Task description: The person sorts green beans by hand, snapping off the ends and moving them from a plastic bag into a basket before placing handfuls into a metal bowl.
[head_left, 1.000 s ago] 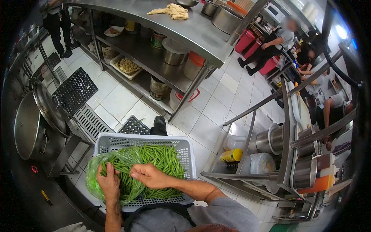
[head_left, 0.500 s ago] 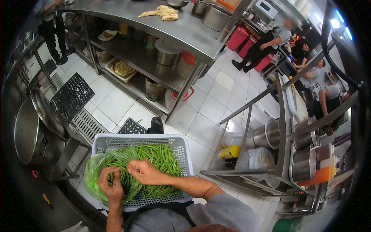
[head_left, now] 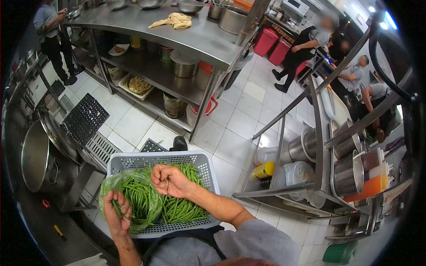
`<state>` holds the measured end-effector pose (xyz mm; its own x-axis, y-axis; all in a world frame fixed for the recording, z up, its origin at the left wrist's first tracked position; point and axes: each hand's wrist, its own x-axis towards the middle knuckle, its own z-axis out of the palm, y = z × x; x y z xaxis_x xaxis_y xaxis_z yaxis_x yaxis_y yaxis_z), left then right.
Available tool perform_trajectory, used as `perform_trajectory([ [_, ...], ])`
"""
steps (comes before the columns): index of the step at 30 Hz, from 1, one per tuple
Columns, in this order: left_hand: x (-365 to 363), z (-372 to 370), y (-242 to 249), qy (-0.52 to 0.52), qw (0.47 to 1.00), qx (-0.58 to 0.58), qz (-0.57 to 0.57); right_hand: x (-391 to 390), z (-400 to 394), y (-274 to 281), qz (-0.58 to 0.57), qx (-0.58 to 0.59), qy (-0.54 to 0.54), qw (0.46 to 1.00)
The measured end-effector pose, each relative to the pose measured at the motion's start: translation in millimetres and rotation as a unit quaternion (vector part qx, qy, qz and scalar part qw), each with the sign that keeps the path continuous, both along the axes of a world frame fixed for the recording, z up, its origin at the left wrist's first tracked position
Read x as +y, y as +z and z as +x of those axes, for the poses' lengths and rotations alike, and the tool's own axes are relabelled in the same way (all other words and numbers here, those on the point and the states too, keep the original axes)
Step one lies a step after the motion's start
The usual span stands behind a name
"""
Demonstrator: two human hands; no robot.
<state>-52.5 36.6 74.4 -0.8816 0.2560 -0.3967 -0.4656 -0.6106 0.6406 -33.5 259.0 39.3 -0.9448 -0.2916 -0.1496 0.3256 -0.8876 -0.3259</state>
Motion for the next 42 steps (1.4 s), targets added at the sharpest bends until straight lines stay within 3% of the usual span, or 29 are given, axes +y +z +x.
perform_trajectory([
  [2, 2, 2, 2, 0.014, 0.997, -0.040, -0.058, 1, 2, -2, 0.021, -0.002, -0.005, 1.000],
  [5, -7, 4, -1, 0.010, 0.991, 0.018, -0.135, 3, 11, 3, 0.053, -0.002, -0.004, 0.999],
  [8, -35, -5, -21, -0.080, 0.974, 0.046, -0.209, 1, 19, 12, 0.100, -0.010, -0.010, 0.995],
  [9, -33, -6, -30, -0.111, 0.894, 0.165, -0.401, -1, 20, 13, 0.152, -0.016, -0.001, 0.988],
  [10, -30, -6, -38, -0.133, 0.763, 0.276, -0.570, -1, 20, 14, 0.205, -0.020, 0.008, 0.978],
  [11, -30, -4, -43, -0.134, 0.762, 0.277, -0.570, -3, 19, 11, 0.204, -0.020, 0.007, 0.979],
  [13, -17, 5, -40, -0.199, 0.649, 0.319, -0.662, -8, 15, 4, 0.273, -0.004, 0.040, 0.961],
  [15, -11, 7, -37, -0.200, 0.642, 0.290, -0.681, -12, 15, 1, 0.296, 0.007, 0.053, 0.954],
  [17, -10, 5, -36, -0.220, 0.595, 0.289, -0.717, -16, 15, -3, 0.341, 0.048, 0.076, 0.936],
  [26, -7, 9, -33, -0.173, 0.621, 0.296, -0.705, -21, 14, -6, 0.438, 0.112, 0.066, 0.889],
  [33, -19, 4, -36, -0.216, 0.634, 0.299, -0.680, -24, 13, -27, 0.472, 0.148, 0.043, 0.868],
  [36, -18, 4, -18, -0.242, 0.661, 0.272, -0.656, -24, 14, -29, 0.485, 0.166, 0.034, 0.858],
  [38, -20, 5, -11, -0.177, 0.707, 0.291, -0.620, -23, 16, -23, 0.492, 0.161, 0.047, 0.855],
  [42, -25, 0, 9, -0.170, 0.729, 0.336, -0.572, -30, 19, -18, 0.525, 0.177, 0.047, 0.831],
])
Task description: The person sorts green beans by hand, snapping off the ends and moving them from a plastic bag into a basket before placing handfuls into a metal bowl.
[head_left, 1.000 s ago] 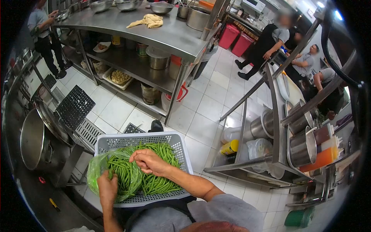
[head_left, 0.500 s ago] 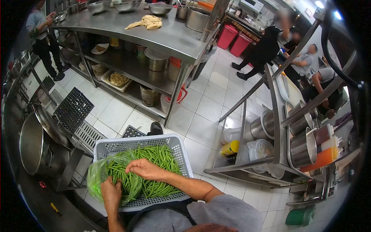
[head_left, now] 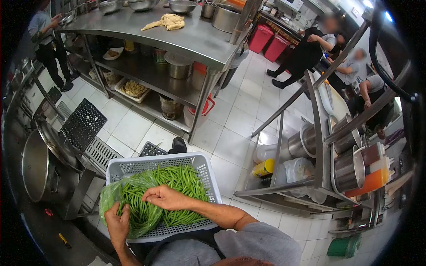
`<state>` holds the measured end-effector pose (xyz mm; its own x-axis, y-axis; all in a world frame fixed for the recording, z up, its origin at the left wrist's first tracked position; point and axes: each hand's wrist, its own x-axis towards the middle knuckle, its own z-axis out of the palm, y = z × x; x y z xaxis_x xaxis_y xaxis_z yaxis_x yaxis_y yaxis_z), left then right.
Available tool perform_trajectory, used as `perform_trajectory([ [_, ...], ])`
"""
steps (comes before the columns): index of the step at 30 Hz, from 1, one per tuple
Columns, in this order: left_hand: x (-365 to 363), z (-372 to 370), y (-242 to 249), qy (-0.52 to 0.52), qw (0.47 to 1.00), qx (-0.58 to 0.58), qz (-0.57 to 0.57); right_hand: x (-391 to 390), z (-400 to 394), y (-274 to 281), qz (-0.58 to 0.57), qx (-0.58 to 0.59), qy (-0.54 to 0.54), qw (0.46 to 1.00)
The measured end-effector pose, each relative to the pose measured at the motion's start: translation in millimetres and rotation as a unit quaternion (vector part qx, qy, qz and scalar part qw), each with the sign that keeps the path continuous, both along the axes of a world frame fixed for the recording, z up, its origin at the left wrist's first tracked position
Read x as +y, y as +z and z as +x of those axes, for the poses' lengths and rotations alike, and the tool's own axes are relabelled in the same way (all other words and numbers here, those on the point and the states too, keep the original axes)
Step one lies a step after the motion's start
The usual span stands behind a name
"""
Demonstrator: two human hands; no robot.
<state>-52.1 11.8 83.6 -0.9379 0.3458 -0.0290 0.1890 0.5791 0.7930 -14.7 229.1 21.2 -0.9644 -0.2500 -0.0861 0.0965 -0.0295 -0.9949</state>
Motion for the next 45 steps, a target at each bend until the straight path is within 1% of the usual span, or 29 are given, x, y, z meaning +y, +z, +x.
perform_trajectory([
  [1, 4, 4, 0, 0.000, 1.000, 0.001, -0.001, -1, 1, 4, -0.001, 0.001, 0.000, 1.000],
  [3, 12, 12, -7, 0.069, 0.984, -0.022, 0.164, -2, 4, 15, 0.025, 0.002, 0.048, 0.999],
  [4, 11, 12, -15, 0.068, 0.984, -0.022, 0.164, -3, 5, 17, 0.025, 0.003, 0.047, 0.999],
  [6, 8, 11, -28, 0.070, 0.963, -0.142, 0.217, -5, 8, 19, 0.027, 0.039, 0.091, 0.995],
  [7, 10, 11, -31, 0.070, 0.963, -0.142, 0.217, -6, 9, 17, 0.027, 0.039, 0.091, 0.995],
  [8, 13, 11, -32, 0.070, 0.951, -0.163, 0.254, -8, 9, 13, 0.035, 0.034, 0.089, 0.995],
  [9, 16, 12, -30, 0.071, 0.936, -0.184, 0.291, -10, 9, 12, 0.043, 0.029, 0.088, 0.995],
  [10, 20, 13, -24, 0.072, 0.937, -0.183, 0.290, -10, 10, 12, 0.043, 0.030, 0.089, 0.995],
  [12, 25, 14, -10, 0.088, 0.909, -0.222, 0.341, -11, 10, 13, 0.013, 0.015, 0.093, 0.995],
  [13, 25, 15, -14, 0.090, 0.909, -0.221, 0.342, -13, 10, 12, 0.013, 0.016, 0.095, 0.995],
  [15, 26, 16, -25, 0.096, 0.902, -0.223, 0.356, -18, 11, 7, -0.074, 0.025, 0.078, 0.994],
  [19, 32, 19, -25, 0.089, 0.914, -0.205, 0.339, -14, 9, 5, -0.053, 0.015, 0.113, 0.992],
  [21, 33, 18, -19, 0.139, 0.893, -0.199, 0.379, -16, 9, 3, -0.065, 0.011, 0.074, 0.995],
  [25, 27, 18, -19, 0.152, 0.876, -0.207, 0.409, -12, 8, 7, -0.079, -0.005, 0.096, 0.992],
  [27, 26, 17, -20, 0.167, 0.872, -0.170, 0.428, -11, 8, 8, -0.128, -0.011, 0.105, 0.986],
  [31, 9, 8, -18, 0.158, 0.876, -0.142, 0.433, -8, 9, 11, -0.153, -0.032, 0.097, 0.983],
  [33, 2, 6, -16, 0.120, 0.882, -0.138, 0.434, -8, 8, 15, -0.189, -0.047, 0.074, 0.978],
  [34, 2, 7, -14, 0.120, 0.882, -0.138, 0.434, -9, 7, 10, -0.189, -0.047, 0.074, 0.978],
  [35, 4, 8, -13, 0.116, 0.896, -0.140, 0.406, -11, 6, 2, -0.178, -0.034, 0.071, 0.981],
  [36, 6, 10, -12, 0.110, 0.908, -0.142, 0.377, -12, 5, 2, -0.166, -0.021, 0.068, 0.983],
  [37, 7, 11, -13, 0.111, 0.908, -0.142, 0.378, -13, 6, 3, -0.166, -0.021, 0.068, 0.984],
  [39, 10, 13, -16, 0.088, 0.900, -0.150, 0.400, -14, 9, 9, -0.071, -0.016, 0.066, 0.995],
  [40, 12, 14, -16, 0.087, 0.900, -0.150, 0.400, -14, 10, 6, -0.070, -0.016, 0.065, 0.995],
  [42, 13, 14, -14, 0.101, 0.894, -0.165, 0.404, -16, 11, -4, -0.119, 0.025, 0.104, 0.987],
  [43, 13, 13, -16, 0.101, 0.894, -0.165, 0.404, -16, 11, -6, -0.119, 0.025, 0.104, 0.987],
  [45, 12, 12, -23, 0.118, 0.897, -0.123, 0.407, -16, 10, -6, -0.159, 0.013, 0.092, 0.983],
])
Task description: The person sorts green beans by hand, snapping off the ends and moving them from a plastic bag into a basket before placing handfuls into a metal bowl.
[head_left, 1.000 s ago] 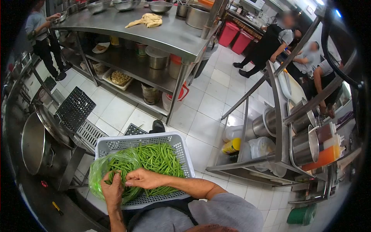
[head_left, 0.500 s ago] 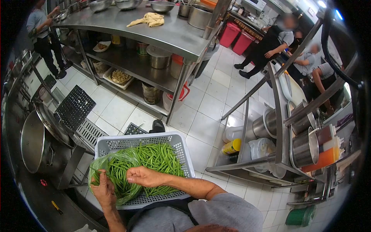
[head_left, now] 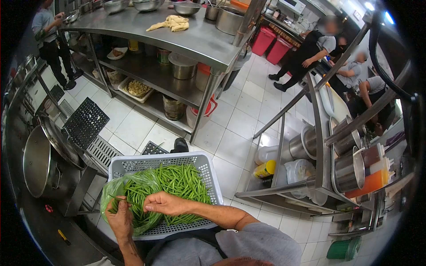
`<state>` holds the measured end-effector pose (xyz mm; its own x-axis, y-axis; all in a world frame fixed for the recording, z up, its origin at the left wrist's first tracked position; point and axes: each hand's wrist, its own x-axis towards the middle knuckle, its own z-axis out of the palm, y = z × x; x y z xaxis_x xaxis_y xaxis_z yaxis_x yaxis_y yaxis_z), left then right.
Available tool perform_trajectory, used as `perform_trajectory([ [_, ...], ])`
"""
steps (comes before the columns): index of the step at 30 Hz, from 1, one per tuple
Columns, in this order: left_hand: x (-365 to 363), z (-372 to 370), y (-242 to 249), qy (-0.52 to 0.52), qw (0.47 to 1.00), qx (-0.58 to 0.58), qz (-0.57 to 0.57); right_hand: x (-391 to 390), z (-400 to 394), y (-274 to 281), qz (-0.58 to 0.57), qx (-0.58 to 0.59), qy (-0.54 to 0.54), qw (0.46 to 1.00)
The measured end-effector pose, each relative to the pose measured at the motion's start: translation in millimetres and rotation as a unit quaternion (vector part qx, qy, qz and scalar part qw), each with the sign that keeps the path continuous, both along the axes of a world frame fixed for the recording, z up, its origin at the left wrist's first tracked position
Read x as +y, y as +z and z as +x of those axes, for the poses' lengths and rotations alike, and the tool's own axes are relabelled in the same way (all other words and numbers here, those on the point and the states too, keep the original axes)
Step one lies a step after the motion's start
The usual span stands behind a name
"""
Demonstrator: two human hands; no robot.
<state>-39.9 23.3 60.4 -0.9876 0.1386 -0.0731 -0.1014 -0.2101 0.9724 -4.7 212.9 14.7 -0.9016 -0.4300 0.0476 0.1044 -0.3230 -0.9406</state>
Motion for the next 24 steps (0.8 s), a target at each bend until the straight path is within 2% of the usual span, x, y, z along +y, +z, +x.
perform_trajectory([
  [4, -3, 0, 2, 0.014, 1.000, -0.020, -0.004, 2, 0, 14, -0.043, -0.050, -0.019, 0.998],
  [6, -4, 1, 2, 0.006, 0.998, -0.051, 0.026, 4, -1, 18, 0.042, -0.076, -0.002, 0.996],
  [7, -3, 1, 4, 0.006, 0.998, -0.050, 0.026, 3, -1, 15, 0.041, -0.075, -0.001, 0.996],
  [9, -1, 2, 8, -0.016, 0.997, -0.063, 0.035, -2, 0, 1, 0.015, 0.013, 0.014, 1.000],
  [12, 0, 2, 7, -0.008, 0.996, -0.072, 0.045, -6, -2, -14, 0.001, 0.044, -0.033, 0.998],
  [13, 0, 2, 6, -0.008, 0.996, -0.072, 0.045, -1, -1, -1, 0.001, 0.045, -0.033, 0.998],
  [15, -2, 0, 4, -0.019, 0.996, -0.067, 0.047, 11, 1, 23, -0.069, -0.138, 0.018, 0.988],
  [19, 1, -1, 3, -0.014, 0.998, -0.056, 0.033, 11, -1, 16, -0.065, -0.119, -0.008, 0.991],
  [22, 2, -1, 5, -0.036, 0.996, -0.054, 0.065, 13, 0, 20, -0.061, -0.107, 0.008, 0.992],
  [24, 5, 0, 8, -0.025, 0.996, -0.068, 0.046, 14, 1, 23, -0.019, -0.054, 0.021, 0.998],
])
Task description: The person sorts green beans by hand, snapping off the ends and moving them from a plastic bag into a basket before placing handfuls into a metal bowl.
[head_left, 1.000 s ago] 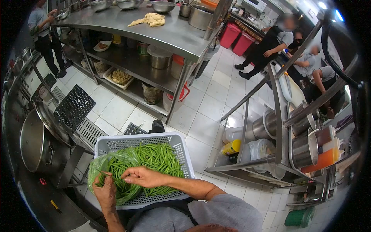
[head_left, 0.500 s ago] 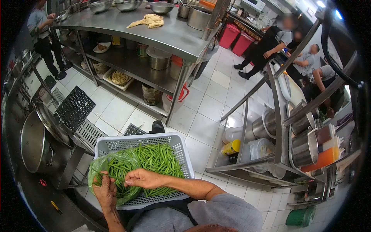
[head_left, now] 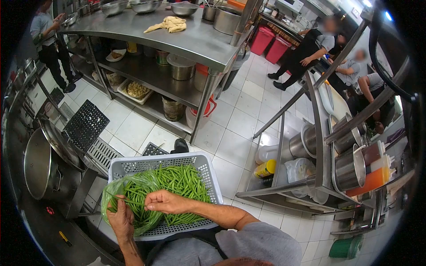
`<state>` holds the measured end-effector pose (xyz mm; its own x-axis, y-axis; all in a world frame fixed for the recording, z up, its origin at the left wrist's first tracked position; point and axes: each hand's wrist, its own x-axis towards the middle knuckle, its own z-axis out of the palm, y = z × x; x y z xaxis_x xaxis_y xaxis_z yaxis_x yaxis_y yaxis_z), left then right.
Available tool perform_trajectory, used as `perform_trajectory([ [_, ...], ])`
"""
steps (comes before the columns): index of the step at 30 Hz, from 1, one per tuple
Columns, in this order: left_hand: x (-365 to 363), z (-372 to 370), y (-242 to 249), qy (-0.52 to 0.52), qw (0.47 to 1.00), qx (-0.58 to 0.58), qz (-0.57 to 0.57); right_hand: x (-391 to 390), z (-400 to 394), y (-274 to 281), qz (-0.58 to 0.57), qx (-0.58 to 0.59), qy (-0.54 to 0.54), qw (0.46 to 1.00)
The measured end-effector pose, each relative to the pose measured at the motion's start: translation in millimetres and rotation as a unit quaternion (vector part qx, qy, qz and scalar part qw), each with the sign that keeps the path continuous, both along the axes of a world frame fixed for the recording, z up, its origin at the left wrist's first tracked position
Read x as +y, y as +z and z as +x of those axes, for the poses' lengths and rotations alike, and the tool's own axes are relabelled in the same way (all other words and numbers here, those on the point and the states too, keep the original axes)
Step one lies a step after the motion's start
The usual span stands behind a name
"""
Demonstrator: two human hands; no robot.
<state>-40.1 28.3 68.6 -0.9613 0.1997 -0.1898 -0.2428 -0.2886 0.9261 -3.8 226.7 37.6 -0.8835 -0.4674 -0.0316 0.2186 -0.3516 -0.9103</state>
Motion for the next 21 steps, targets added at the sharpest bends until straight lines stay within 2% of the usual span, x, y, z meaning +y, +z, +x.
perform_trajectory([
  [4, 0, 1, -5, -0.001, 1.000, -0.003, -0.017, -2, 1, -3, 0.014, 0.010, -0.004, 1.000],
  [6, 4, 2, 0, 0.001, 0.999, 0.011, -0.036, -8, -1, -12, 0.075, 0.172, -0.071, 0.980],
  [7, 5, 3, 2, 0.002, 0.999, 0.010, -0.036, -7, 1, -11, 0.075, 0.171, -0.071, 0.980],
  [9, 3, 5, 6, -0.014, 0.999, -0.015, -0.028, -6, 4, -6, 0.275, 0.197, -0.078, 0.938],
  [10, 3, 4, 8, -0.013, 0.999, -0.018, -0.033, -6, 3, -7, 0.270, 0.194, -0.076, 0.940],
  [12, 2, 3, 14, -0.004, 0.996, -0.024, -0.088, -13, 2, -14, 0.319, 0.186, -0.161, 0.915],
  [13, 5, 1, 10, 0.028, 0.996, 0.008, -0.088, -11, 1, -17, 0.308, 0.199, -0.197, 0.909],
  [14, 4, -1, 13, 0.002, 0.994, -0.035, -0.099, -6, -2, -16, 0.292, 0.206, -0.228, 0.905],
  [15, 1, -1, 17, -0.016, 0.990, -0.083, -0.112, 5, -3, -9, 0.289, 0.097, -0.176, 0.936],
  [16, -4, -3, 14, -0.066, 0.986, -0.091, -0.125, 11, -4, -21, 0.253, 0.093, -0.195, 0.943],
  [17, -6, -4, 10, -0.088, 0.981, -0.121, -0.121, 14, -5, -6, 0.225, 0.169, -0.255, 0.925],
  [18, -7, -4, 9, -0.122, 0.979, -0.118, -0.109, 18, -3, 7, 0.221, 0.070, -0.235, 0.944],
  [20, -8, -2, 8, -0.162, 0.970, -0.162, -0.084, 24, -2, 9, 0.216, 0.090, -0.233, 0.944],
  [21, -13, -2, 6, -0.142, 0.971, -0.169, -0.091, 18, -3, 12, 0.204, 0.089, -0.215, 0.951],
])
